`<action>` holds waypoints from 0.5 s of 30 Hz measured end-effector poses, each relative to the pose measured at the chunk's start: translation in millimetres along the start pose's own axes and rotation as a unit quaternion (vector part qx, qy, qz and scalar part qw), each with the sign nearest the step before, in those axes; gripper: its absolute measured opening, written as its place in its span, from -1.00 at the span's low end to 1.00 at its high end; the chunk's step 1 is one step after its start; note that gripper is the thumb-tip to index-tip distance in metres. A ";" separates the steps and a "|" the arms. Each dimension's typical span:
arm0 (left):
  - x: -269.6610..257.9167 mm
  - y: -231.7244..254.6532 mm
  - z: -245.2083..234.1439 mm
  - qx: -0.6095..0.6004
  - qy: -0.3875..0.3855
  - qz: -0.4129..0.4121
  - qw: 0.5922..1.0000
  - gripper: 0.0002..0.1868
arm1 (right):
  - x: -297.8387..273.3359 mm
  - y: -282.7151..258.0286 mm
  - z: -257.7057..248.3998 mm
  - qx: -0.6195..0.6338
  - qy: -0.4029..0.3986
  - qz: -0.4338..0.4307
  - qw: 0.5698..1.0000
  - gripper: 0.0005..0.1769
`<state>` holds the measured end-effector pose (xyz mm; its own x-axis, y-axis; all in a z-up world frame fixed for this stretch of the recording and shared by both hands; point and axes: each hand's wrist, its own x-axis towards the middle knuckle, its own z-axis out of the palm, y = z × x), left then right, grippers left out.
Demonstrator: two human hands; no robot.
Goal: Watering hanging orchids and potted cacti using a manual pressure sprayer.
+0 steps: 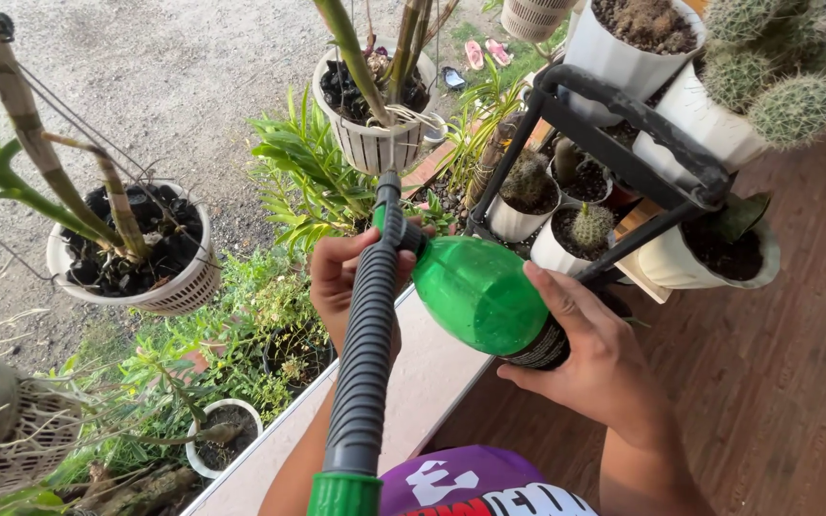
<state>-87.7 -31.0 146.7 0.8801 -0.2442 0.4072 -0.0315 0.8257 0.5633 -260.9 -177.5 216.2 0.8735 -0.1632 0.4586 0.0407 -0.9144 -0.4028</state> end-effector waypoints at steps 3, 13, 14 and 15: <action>-0.4 5.8 -9.3 0.006 0.006 0.016 1.000 -0.66 | 4.3 -3.0 5.4 0.014 -0.004 -0.022 1.000 0.31; -1.6 37.0 -19.5 0.063 0.033 0.072 0.995 -0.61 | 17.2 -14.4 18.8 0.047 -0.027 -0.075 0.996 0.30; -3.5 35.3 -22.3 0.061 0.039 0.066 0.995 -0.61 | 16.0 -14.7 19.5 0.048 -0.033 -0.066 0.996 0.30; -5.3 33.6 -25.2 0.060 0.045 0.059 0.995 -0.61 | 14.7 -14.9 20.3 0.049 -0.040 -0.058 0.996 0.30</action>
